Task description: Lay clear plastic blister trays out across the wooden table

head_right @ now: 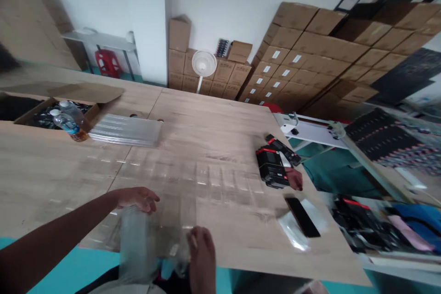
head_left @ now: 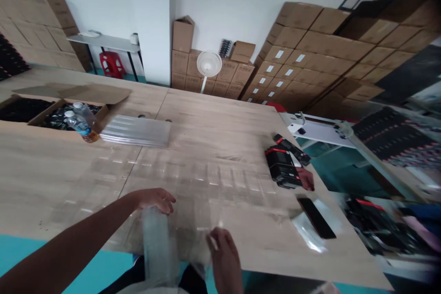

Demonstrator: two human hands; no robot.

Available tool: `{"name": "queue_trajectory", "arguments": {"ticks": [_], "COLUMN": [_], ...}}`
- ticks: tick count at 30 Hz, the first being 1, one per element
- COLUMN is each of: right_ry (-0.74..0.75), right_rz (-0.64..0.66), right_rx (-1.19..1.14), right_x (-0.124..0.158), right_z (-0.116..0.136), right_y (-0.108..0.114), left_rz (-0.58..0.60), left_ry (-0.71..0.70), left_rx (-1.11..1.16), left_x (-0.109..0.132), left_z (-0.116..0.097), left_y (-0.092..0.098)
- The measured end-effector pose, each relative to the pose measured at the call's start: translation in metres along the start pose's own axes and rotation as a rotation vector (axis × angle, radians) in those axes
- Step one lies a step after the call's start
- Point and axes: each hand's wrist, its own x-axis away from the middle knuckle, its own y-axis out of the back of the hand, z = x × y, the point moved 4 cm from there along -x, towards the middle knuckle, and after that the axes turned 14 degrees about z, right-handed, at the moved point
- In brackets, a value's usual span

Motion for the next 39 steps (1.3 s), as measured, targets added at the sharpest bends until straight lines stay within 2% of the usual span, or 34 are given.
{"name": "queue_trajectory", "arguments": {"ticks": [2, 4, 6, 8, 10, 11, 12, 15, 16, 18, 21, 24, 26, 28, 30, 32, 34, 36, 37, 39], "right_ry": [-0.028, -0.107, -0.175, -0.170, -0.089, -0.060, -0.056, -0.175, -0.205, -0.239, -0.294, -0.241, -0.162, -0.114, -0.140, -0.182, -0.213, -0.168, -0.113, 0.005], "right_rz": [-0.028, -0.008, 0.025, 0.020, 0.008, 0.050, 0.133, 0.529, 0.624, 0.690, 0.615, 0.459, 0.340, 0.225, 0.128, 0.044, -0.017, -0.078, -0.101, -0.061], "right_rx": [-0.092, -0.022, 0.109, 0.209, 0.302, 0.340, 0.355, 0.266, 0.222, 0.131, -0.067, -0.208, -0.233, -0.236, -0.197, -0.079, 0.139, 0.354, 0.445, 0.568], "right_x": [-0.027, -0.054, -0.074, -0.085, -0.086, -0.085, -0.081, -0.060, -0.052, -0.040, -0.033, -0.040, -0.051, -0.066, -0.081, -0.093, -0.100, -0.100, -0.096, -0.084], "right_z": [0.004, 0.001, -0.006, -0.007, 0.002, 0.008, 0.013, 0.022, 0.024, 0.029, 0.036, 0.049, 0.057, 0.059, 0.050, 0.036, 0.025, 0.027, 0.032, 0.048], "right_y": [0.055, 0.098, 0.125, 0.136, 0.131, 0.122, 0.109, 0.060, 0.045, 0.024, 0.014, 0.029, 0.057, 0.096, 0.138, 0.173, 0.192, 0.188, 0.178, 0.140], "left_rz": [-0.030, -0.042, -0.058, -0.084, -0.118, -0.138, -0.160, -0.205, -0.201, -0.181, -0.138, -0.102, -0.083, -0.072, -0.060, -0.040, -0.030, -0.035, -0.035, -0.037], "left_ry": [-0.049, -0.086, -0.083, -0.038, 0.027, 0.055, 0.078, 0.113, 0.114, 0.096, 0.042, -0.005, -0.035, -0.063, -0.081, -0.079, -0.071, -0.062, -0.056, -0.036], "left_rx": [0.014, 0.020, 0.013, -0.019, -0.079, -0.112, -0.144, -0.188, -0.188, -0.188, -0.189, -0.144, -0.125, -0.132, -0.146, -0.159, -0.190, -0.235, -0.259, -0.301], "left_x": [-0.009, -0.024, -0.044, -0.064, -0.081, -0.087, -0.091, -0.096, -0.096, -0.098, -0.101, -0.103, -0.101, -0.097, -0.094, -0.094, -0.096, -0.100, -0.101, -0.105], "left_z": [-0.005, -0.013, -0.022, -0.030, -0.038, -0.042, -0.046, -0.057, -0.060, -0.067, -0.073, -0.072, -0.071, -0.070, -0.070, -0.070, -0.070, -0.071, -0.072, -0.075], "left_y": [-0.009, -0.024, -0.042, -0.058, -0.071, -0.076, -0.080, -0.089, -0.091, -0.092, -0.086, -0.076, -0.070, -0.064, -0.060, -0.057, -0.054, -0.053, -0.053, -0.054]}}
